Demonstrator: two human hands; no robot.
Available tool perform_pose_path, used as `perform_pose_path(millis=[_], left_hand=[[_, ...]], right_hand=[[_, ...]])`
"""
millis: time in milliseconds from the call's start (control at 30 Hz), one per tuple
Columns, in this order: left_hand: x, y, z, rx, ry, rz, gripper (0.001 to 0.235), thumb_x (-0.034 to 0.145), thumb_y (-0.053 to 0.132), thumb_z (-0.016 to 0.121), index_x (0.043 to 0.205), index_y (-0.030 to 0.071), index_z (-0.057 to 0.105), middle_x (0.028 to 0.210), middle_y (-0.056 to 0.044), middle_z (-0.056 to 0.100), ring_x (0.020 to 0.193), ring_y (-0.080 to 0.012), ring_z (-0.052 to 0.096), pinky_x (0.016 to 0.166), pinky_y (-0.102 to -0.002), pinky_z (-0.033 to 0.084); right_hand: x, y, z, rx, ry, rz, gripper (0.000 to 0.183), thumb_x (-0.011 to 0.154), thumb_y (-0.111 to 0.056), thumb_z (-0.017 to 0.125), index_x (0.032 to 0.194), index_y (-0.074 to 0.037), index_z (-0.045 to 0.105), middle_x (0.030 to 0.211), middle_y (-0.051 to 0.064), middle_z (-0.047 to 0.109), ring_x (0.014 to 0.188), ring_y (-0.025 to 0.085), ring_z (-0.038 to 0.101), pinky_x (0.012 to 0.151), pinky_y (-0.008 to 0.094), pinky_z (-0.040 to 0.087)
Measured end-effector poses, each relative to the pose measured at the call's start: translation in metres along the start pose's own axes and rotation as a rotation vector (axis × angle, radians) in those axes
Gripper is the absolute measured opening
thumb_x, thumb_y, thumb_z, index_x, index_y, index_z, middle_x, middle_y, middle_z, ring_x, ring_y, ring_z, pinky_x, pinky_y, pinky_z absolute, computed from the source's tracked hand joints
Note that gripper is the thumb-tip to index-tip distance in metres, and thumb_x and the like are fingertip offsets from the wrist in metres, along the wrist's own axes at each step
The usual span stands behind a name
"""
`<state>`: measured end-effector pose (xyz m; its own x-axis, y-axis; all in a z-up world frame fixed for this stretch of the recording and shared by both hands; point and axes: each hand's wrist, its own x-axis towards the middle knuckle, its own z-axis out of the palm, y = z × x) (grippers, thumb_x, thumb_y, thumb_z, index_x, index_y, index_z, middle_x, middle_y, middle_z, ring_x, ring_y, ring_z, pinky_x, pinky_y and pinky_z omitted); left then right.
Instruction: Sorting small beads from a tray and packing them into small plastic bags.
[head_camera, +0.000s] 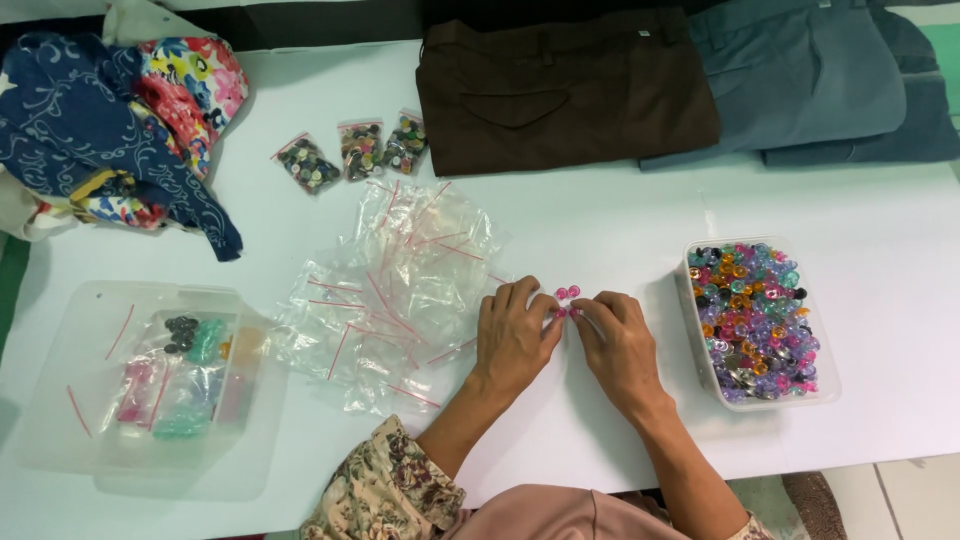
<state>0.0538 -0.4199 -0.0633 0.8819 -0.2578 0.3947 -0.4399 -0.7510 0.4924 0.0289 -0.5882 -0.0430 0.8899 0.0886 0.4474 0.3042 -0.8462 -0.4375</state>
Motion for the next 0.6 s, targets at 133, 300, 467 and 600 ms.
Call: perform_pose_path(millis=[133,300,467,600], left_hand=[[-0.0015,0.0016,-0.0003,0.008,0.002,0.014,0.015,0.088,0.026,0.075,0.098,0.015,0.07,0.112,-0.009,0.061,0.105,-0.0335,0.064,0.077,-0.045,0.049],[-0.0015,0.0049,-0.0015,-0.013,-0.018,0.041,0.017,0.088,0.025,0.075,0.1,0.014,0.069,0.113,-0.01,0.061,0.106,-0.0347,0.063,0.076,-0.046,0.05],[-0.0023,0.0061,-0.0022,0.003,-0.008,0.052,0.017,0.089,0.026,0.074,0.1,0.015,0.07,0.112,-0.009,0.061,0.106,-0.0331,0.063,0.076,-0.045,0.05],[-0.0033,0.0071,-0.002,0.002,-0.011,0.062,0.021,0.088,0.028,0.074,0.105,0.016,0.069,0.113,-0.01,0.061,0.106,-0.0348,0.063,0.076,-0.047,0.05]], right_hand=[[-0.0005,-0.0027,-0.0023,0.006,-0.01,0.004,0.015,0.091,-0.005,0.076,0.103,-0.012,0.08,0.094,0.006,0.067,0.095,0.022,0.069,0.079,0.029,0.058],[-0.0037,-0.0007,-0.004,0.03,-0.024,0.02,0.015,0.092,-0.004,0.075,0.104,-0.01,0.079,0.095,0.008,0.067,0.099,0.023,0.068,0.081,0.029,0.058],[-0.0066,0.0038,-0.003,0.041,-0.031,0.02,0.017,0.091,-0.005,0.075,0.106,-0.01,0.079,0.097,0.008,0.066,0.098,0.023,0.067,0.082,0.029,0.059],[-0.0056,-0.0008,-0.0066,0.057,-0.014,0.041,0.018,0.09,-0.004,0.075,0.107,-0.011,0.079,0.096,0.008,0.066,0.098,0.023,0.067,0.082,0.029,0.058]])
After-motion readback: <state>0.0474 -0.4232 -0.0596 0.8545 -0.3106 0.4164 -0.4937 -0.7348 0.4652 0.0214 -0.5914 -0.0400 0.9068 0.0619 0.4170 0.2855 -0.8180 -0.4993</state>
